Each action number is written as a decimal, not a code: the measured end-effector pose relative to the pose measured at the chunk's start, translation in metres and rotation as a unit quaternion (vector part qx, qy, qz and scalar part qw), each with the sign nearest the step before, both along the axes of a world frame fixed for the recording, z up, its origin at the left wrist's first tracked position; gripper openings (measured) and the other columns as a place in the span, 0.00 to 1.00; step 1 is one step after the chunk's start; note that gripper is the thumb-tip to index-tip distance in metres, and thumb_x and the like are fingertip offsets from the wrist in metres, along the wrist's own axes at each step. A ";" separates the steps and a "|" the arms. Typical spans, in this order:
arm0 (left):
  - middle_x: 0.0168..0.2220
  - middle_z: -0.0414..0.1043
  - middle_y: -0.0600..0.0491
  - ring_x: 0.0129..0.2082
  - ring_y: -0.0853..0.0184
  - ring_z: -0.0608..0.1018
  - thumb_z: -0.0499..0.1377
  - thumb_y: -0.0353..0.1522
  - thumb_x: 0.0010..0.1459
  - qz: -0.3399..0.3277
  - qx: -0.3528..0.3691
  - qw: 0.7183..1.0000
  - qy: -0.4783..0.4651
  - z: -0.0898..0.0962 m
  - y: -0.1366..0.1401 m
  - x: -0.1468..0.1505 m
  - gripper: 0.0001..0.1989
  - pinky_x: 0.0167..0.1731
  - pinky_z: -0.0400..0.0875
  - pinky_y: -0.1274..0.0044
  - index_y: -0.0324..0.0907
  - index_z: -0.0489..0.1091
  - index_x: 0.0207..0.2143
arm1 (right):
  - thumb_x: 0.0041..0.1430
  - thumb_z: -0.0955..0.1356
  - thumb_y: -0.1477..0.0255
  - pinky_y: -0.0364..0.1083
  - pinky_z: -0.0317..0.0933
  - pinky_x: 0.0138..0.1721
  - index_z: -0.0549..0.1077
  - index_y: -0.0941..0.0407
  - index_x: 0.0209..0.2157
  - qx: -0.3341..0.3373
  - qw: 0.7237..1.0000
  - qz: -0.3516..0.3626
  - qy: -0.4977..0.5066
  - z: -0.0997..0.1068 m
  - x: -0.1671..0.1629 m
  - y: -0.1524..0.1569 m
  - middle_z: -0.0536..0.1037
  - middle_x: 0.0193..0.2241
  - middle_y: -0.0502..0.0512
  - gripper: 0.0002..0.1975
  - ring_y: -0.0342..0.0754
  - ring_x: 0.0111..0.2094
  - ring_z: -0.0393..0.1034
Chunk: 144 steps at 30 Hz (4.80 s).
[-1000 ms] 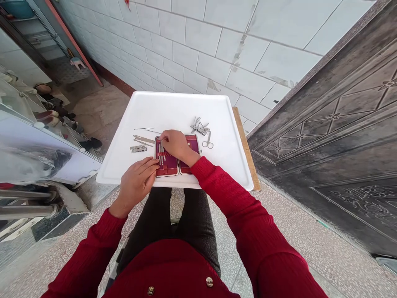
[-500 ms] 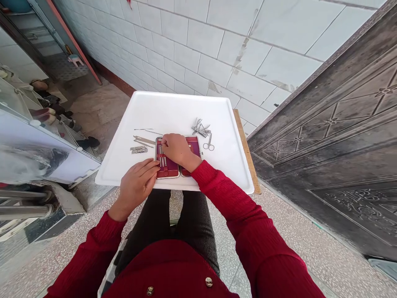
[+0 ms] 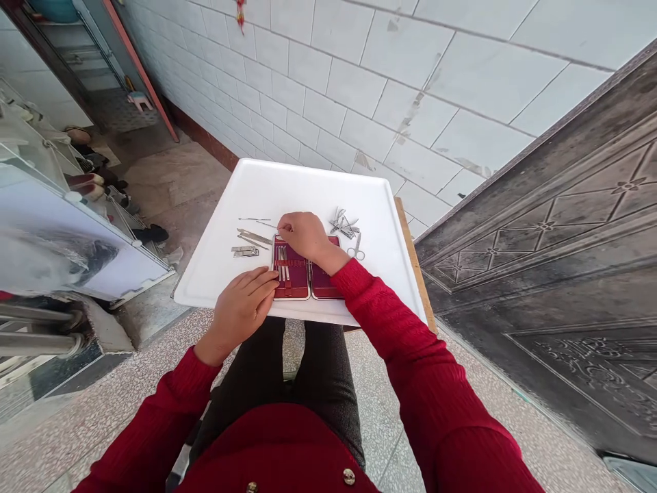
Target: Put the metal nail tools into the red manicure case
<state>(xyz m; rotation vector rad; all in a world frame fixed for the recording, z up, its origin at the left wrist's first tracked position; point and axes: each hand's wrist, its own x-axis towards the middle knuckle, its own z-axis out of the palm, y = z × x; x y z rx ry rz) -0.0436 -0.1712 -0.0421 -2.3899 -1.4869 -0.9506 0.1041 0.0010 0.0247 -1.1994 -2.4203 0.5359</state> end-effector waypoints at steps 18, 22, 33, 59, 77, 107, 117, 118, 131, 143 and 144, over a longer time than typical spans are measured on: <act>0.55 0.81 0.47 0.59 0.55 0.80 0.56 0.26 0.71 0.000 -0.014 1.000 -0.013 -0.002 -0.003 0.000 0.12 0.57 0.76 0.61 0.42 0.77 0.50 | 0.60 0.69 0.80 0.54 0.69 0.43 0.83 0.57 0.36 0.058 0.982 -0.006 -0.179 0.000 -0.072 0.044 0.85 0.41 0.67 0.09 0.63 0.43 0.78; 0.55 0.81 0.48 0.59 0.56 0.80 0.57 0.26 0.70 0.004 -0.010 1.000 -0.018 -0.002 -0.003 0.000 0.12 0.58 0.75 0.61 0.42 0.77 0.50 | 0.60 0.69 0.81 0.55 0.69 0.44 0.83 0.58 0.36 0.051 0.976 0.021 -0.209 0.002 -0.080 0.049 0.84 0.41 0.69 0.09 0.65 0.44 0.78; 0.54 0.82 0.47 0.58 0.56 0.81 0.56 0.27 0.71 0.005 -0.008 1.000 -0.017 -0.003 -0.002 0.000 0.12 0.57 0.76 0.60 0.43 0.78 0.50 | 0.58 0.69 0.81 0.58 0.69 0.49 0.81 0.61 0.42 0.104 0.945 0.094 -0.295 0.000 -0.093 0.056 0.83 0.45 0.75 0.12 0.67 0.48 0.79; 0.54 0.82 0.48 0.59 0.55 0.81 0.56 0.26 0.70 0.003 -0.004 1.000 0.002 0.001 0.002 -0.003 0.12 0.57 0.77 0.60 0.43 0.78 0.50 | 0.55 0.72 0.84 0.38 0.66 0.21 0.76 0.60 0.54 -0.262 0.932 0.002 0.250 -0.027 0.018 0.007 0.80 0.24 0.46 0.24 0.40 0.19 0.71; 0.53 0.83 0.49 0.58 0.55 0.81 0.57 0.25 0.70 -0.001 0.015 1.000 0.001 0.002 0.003 -0.002 0.12 0.56 0.78 0.62 0.42 0.78 0.49 | 0.63 0.68 0.81 0.44 0.69 0.38 0.80 0.58 0.42 -0.158 0.982 -0.018 0.103 -0.019 0.015 -0.005 0.80 0.23 0.46 0.09 0.44 0.25 0.75; 0.55 0.82 0.48 0.59 0.55 0.80 0.55 0.27 0.71 0.004 -0.014 1.000 0.012 0.000 0.001 -0.003 0.13 0.57 0.77 0.60 0.43 0.77 0.51 | 0.66 0.66 0.75 0.46 0.54 0.34 0.84 0.56 0.36 0.023 0.995 -0.014 -0.091 -0.008 0.011 -0.022 0.84 0.32 0.54 0.13 0.49 0.32 0.72; 0.54 0.82 0.48 0.59 0.55 0.80 0.55 0.27 0.70 0.003 -0.020 1.000 -0.005 -0.002 0.001 -0.003 0.13 0.58 0.76 0.60 0.44 0.78 0.50 | 0.66 0.65 0.78 0.49 0.64 0.41 0.84 0.58 0.40 0.059 0.985 -0.005 -0.165 0.013 -0.027 0.013 0.85 0.44 0.63 0.14 0.57 0.43 0.77; 0.54 0.82 0.48 0.59 0.55 0.81 0.55 0.27 0.70 0.003 -0.019 1.000 -0.006 -0.002 0.001 -0.003 0.13 0.58 0.76 0.60 0.44 0.78 0.49 | 0.66 0.65 0.78 0.50 0.65 0.41 0.84 0.59 0.42 0.060 0.981 0.004 -0.183 0.014 -0.033 0.016 0.84 0.46 0.64 0.14 0.59 0.45 0.77; 0.54 0.82 0.48 0.59 0.55 0.81 0.56 0.26 0.70 0.006 -0.014 1.000 -0.012 -0.003 0.001 -0.003 0.13 0.58 0.77 0.60 0.44 0.79 0.49 | 0.58 0.69 0.82 0.54 0.69 0.47 0.82 0.63 0.44 0.060 0.963 0.054 -0.258 0.007 -0.063 0.034 0.84 0.44 0.74 0.13 0.64 0.47 0.79; 0.55 0.82 0.48 0.60 0.54 0.80 0.55 0.28 0.71 0.005 -0.024 1.000 -0.010 -0.002 0.002 -0.003 0.14 0.58 0.77 0.59 0.44 0.78 0.51 | 0.56 0.69 0.82 0.45 0.69 0.35 0.75 0.62 0.54 -0.167 0.974 -0.061 0.141 0.001 0.005 0.033 0.81 0.27 0.50 0.22 0.46 0.26 0.75; 0.55 0.82 0.48 0.60 0.54 0.80 0.55 0.28 0.71 0.004 -0.025 1.000 -0.009 -0.002 0.002 -0.003 0.14 0.58 0.77 0.59 0.44 0.78 0.51 | 0.55 0.69 0.82 0.45 0.69 0.32 0.73 0.61 0.57 -0.195 0.965 -0.058 0.167 -0.003 0.010 0.030 0.81 0.26 0.49 0.26 0.46 0.25 0.74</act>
